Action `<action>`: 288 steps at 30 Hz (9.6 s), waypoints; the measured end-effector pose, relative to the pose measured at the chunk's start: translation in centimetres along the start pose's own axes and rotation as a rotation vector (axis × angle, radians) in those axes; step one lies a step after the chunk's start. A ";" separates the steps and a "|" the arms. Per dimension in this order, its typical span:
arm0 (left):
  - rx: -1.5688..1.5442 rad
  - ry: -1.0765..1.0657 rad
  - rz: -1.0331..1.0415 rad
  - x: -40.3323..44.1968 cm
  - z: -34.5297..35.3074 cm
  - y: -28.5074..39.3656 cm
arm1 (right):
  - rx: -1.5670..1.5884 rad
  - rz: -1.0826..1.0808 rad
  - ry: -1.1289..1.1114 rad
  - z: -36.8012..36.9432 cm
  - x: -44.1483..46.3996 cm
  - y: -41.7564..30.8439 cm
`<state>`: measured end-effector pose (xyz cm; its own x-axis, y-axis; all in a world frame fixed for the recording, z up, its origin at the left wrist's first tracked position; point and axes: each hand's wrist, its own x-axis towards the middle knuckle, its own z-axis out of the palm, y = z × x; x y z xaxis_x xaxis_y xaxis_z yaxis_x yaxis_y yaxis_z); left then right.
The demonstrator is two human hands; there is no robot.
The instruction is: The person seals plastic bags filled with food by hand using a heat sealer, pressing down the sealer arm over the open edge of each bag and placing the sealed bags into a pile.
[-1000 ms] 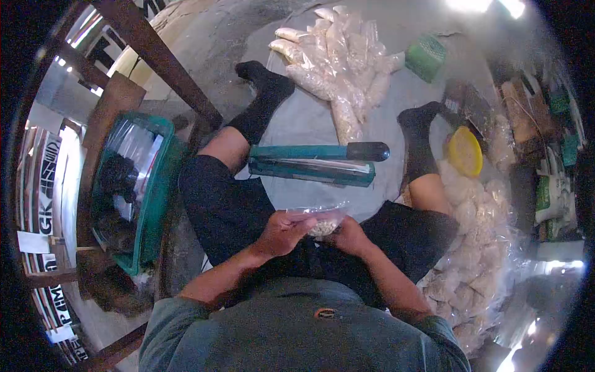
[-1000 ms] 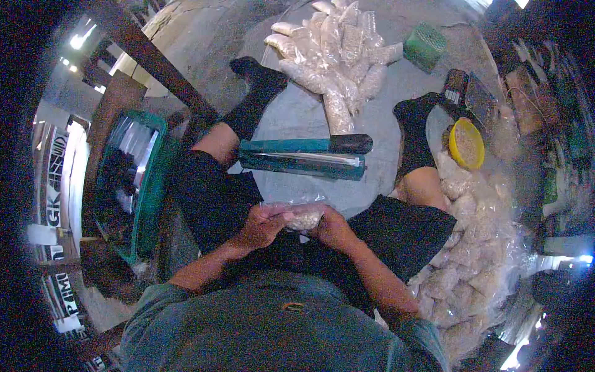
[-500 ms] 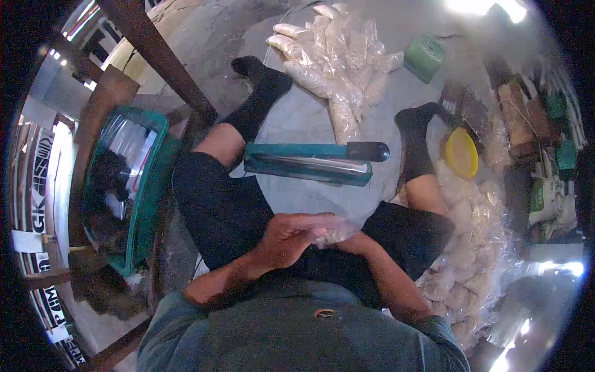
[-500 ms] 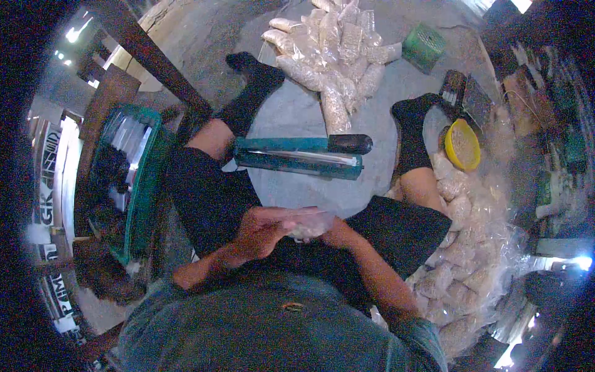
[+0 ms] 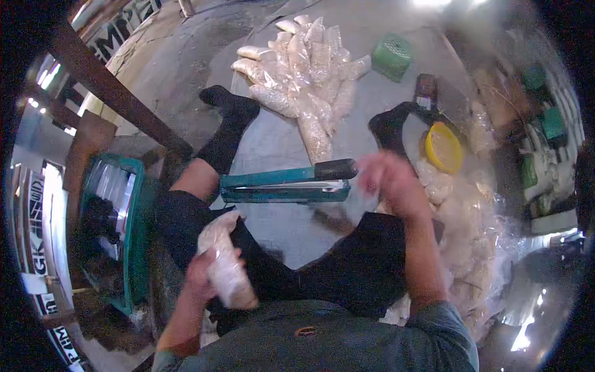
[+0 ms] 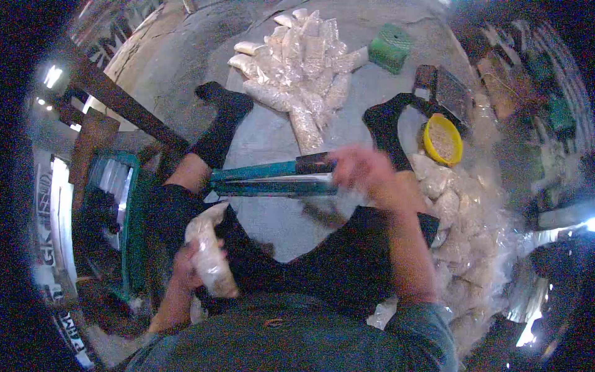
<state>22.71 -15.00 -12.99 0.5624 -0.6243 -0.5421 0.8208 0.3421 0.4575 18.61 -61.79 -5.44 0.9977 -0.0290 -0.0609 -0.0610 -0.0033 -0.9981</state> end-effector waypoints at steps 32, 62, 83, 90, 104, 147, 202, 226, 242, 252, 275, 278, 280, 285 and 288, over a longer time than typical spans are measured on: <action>0.946 0.500 -0.498 -10.7 5.1 -0.7 | -1.054 -0.218 0.571 -12.4 18.7 25.6; 1.507 0.429 -1.098 -25.9 -2.0 -1.7 | -0.910 -0.770 1.244 -15.7 17.4 8.8; 1.506 -0.371 0.842 9.3 12.3 -7.5 | 0.047 0.152 0.343 10.9 -10.8 4.7; 1.207 -0.050 0.829 7.6 11.2 -6.5 | 0.288 -0.153 0.266 12.2 -8.7 6.0; 1.130 -0.011 0.873 6.9 12.2 -5.8 | -0.148 -0.032 0.525 14.3 -9.2 5.5; 0.812 0.041 0.393 7.0 12.8 -5.6 | -0.233 -0.020 0.595 13.9 -9.7 5.8; 0.251 0.112 0.061 22.4 4.5 -9.8 | -1.085 -0.637 0.573 5.9 6.7 0.7; 0.990 0.268 0.193 23.2 1.9 -10.3 | -0.992 -0.122 0.430 5.2 9.8 14.8; 0.359 0.192 -0.179 21.9 6.0 -6.7 | -1.085 -0.177 0.455 5.2 10.2 16.3; 0.223 0.183 -0.076 22.1 5.6 -8.2 | -1.167 -0.243 0.525 5.9 9.7 15.8; 0.213 0.012 0.132 22.9 4.3 -9.8 | -1.236 -0.455 0.453 8.7 6.1 1.7; 0.189 0.044 0.129 22.7 4.5 -9.8 | -1.030 -0.635 0.810 8.4 3.4 5.4; 0.248 0.052 0.144 23.2 3.8 -10.2 | -0.835 -0.673 1.072 8.8 0.9 9.7; 0.566 -0.012 0.274 21.7 4.8 -10.2 | -0.321 0.383 0.410 7.5 -4.8 22.2; 0.615 -0.059 0.352 19.1 5.9 -10.9 | -0.128 0.343 0.166 10.5 -5.9 16.5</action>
<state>23.95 -34.80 -24.22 0.7635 -0.5922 -0.2576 0.3758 0.0829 0.9230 11.96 -51.21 -21.65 0.9011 -0.2108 -0.3789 -0.4037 -0.0891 -0.9106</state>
